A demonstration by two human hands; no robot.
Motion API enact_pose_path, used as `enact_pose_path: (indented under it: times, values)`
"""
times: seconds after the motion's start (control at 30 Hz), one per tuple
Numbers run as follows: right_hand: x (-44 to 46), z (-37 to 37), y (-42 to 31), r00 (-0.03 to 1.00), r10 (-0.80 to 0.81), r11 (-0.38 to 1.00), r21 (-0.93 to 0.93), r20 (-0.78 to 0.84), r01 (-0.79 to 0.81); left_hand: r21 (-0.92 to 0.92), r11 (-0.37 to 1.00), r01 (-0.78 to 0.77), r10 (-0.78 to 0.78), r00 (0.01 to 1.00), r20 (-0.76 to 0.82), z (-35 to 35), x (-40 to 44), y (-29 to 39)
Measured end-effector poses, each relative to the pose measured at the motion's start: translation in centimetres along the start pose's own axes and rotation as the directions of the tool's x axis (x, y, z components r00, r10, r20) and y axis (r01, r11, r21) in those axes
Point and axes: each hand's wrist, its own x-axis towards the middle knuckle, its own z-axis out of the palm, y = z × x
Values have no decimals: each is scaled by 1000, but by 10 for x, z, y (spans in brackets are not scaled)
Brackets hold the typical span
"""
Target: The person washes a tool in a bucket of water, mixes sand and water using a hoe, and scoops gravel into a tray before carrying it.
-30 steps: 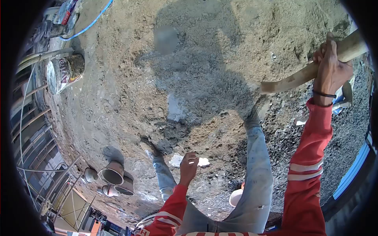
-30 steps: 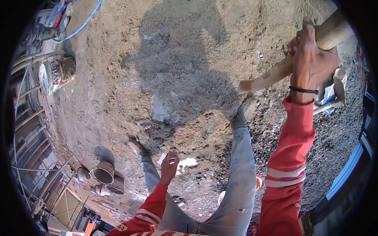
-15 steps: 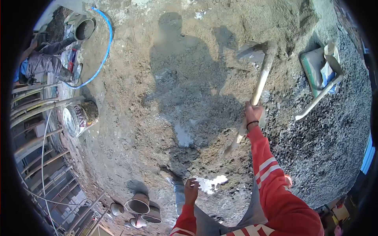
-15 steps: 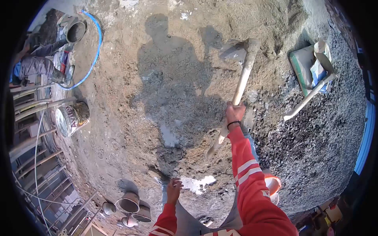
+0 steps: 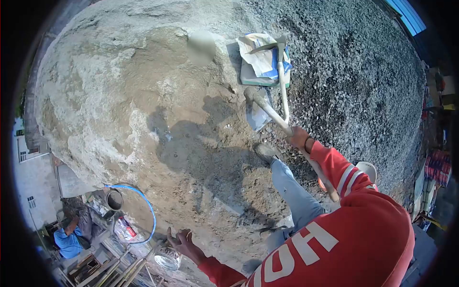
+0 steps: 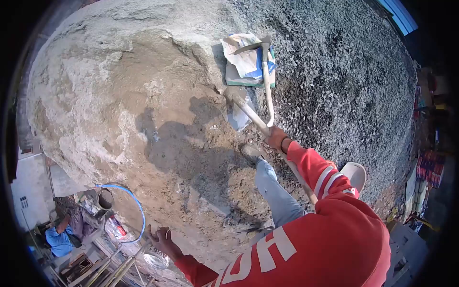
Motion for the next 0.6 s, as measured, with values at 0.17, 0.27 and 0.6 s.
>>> enact_pose_path:
  times: [0.17,0.27,0.6]
  values:
    - [-38,-15,145,935,351,765,-595,61,-248,-538,189,-821,977,210,22,34,-68,316]
    - [-133,-52,176,774,625,704,-503,104,-501,-723,-129,-679,991,-120,-64,18,-110,387]
    - [-287,-6,412,679,710,704,-220,188,-675,-794,-138,-592,990,-50,-135,-19,-169,441]
